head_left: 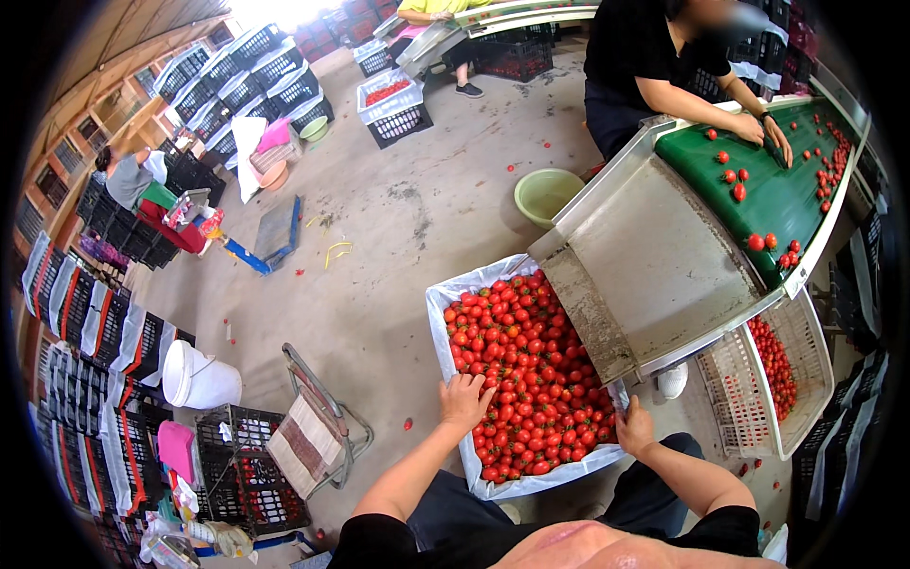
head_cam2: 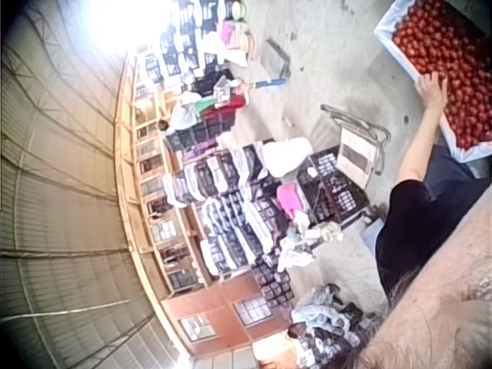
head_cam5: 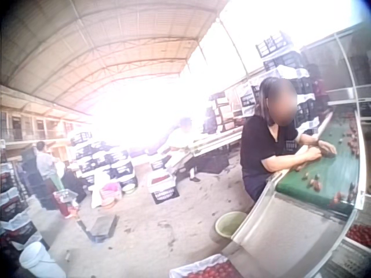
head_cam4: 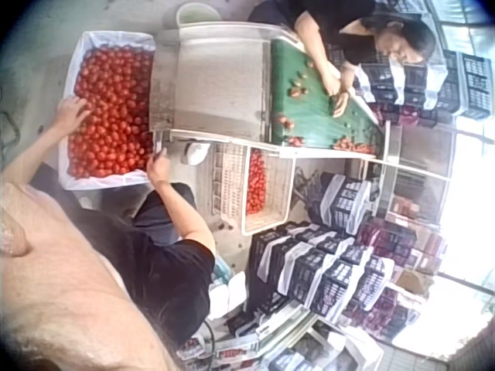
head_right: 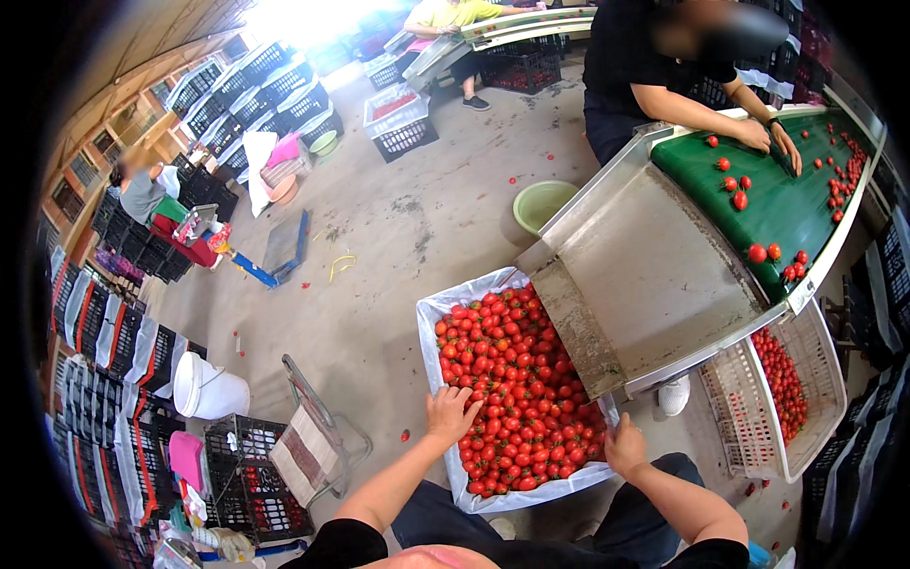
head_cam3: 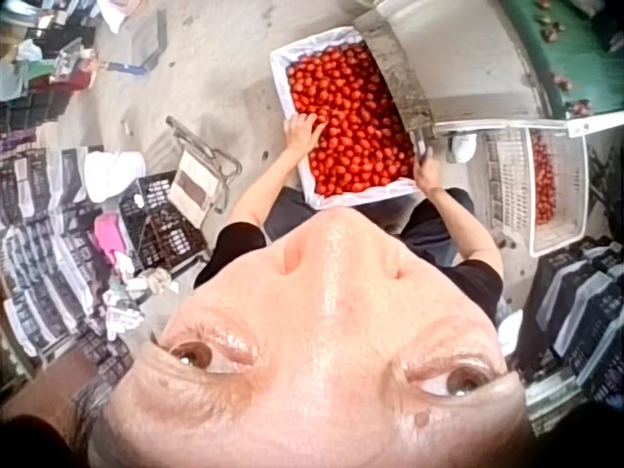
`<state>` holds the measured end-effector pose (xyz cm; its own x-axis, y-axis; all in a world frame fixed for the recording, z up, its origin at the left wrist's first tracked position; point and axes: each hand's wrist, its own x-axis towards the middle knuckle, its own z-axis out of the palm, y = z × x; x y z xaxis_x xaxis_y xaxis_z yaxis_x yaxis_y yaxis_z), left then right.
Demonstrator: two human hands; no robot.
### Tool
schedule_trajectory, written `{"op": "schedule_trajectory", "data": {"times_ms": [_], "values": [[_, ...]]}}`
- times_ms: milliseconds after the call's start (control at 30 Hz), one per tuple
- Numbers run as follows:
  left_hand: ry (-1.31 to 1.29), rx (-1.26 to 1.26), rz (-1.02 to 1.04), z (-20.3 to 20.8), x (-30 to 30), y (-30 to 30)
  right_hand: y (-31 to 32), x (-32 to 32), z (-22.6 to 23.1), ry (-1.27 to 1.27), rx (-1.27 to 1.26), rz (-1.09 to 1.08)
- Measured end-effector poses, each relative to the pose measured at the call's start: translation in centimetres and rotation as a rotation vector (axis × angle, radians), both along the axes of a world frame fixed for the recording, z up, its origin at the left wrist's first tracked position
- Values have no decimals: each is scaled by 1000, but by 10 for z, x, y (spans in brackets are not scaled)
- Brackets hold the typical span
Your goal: The person sorts tomatoes into a large crate lined with plastic, moving them by hand from a pile and discarding damaged ones into a separate bucket.
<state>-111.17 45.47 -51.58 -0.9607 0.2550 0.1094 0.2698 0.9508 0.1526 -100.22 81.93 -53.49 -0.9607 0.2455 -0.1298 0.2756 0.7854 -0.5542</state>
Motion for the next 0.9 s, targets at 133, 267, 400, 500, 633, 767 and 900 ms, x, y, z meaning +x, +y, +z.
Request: {"op": "schedule_trajectory", "data": {"times_ms": [133,267,400,500,633,767,900], "values": [[-16,-16,21,-1,-3,-1,1,0,-3,30,-21,19],[33,-14,10,4,0,3,4,2,-8,48,-12,17],[-14,-30,5,5,1,-3,-5,-3,12,-90,-89,9],[-10,34,5,2,0,0,-2,-2,10,-55,-82,-5],[-20,76,44,0,1,-2,-3,-3,14,-62,-63,1],[-70,59,54,8,1,0,0,-1,9,-57,-67,4],[-64,76,39,12,5,-1,-1,4,6,3,-89,18]]}}
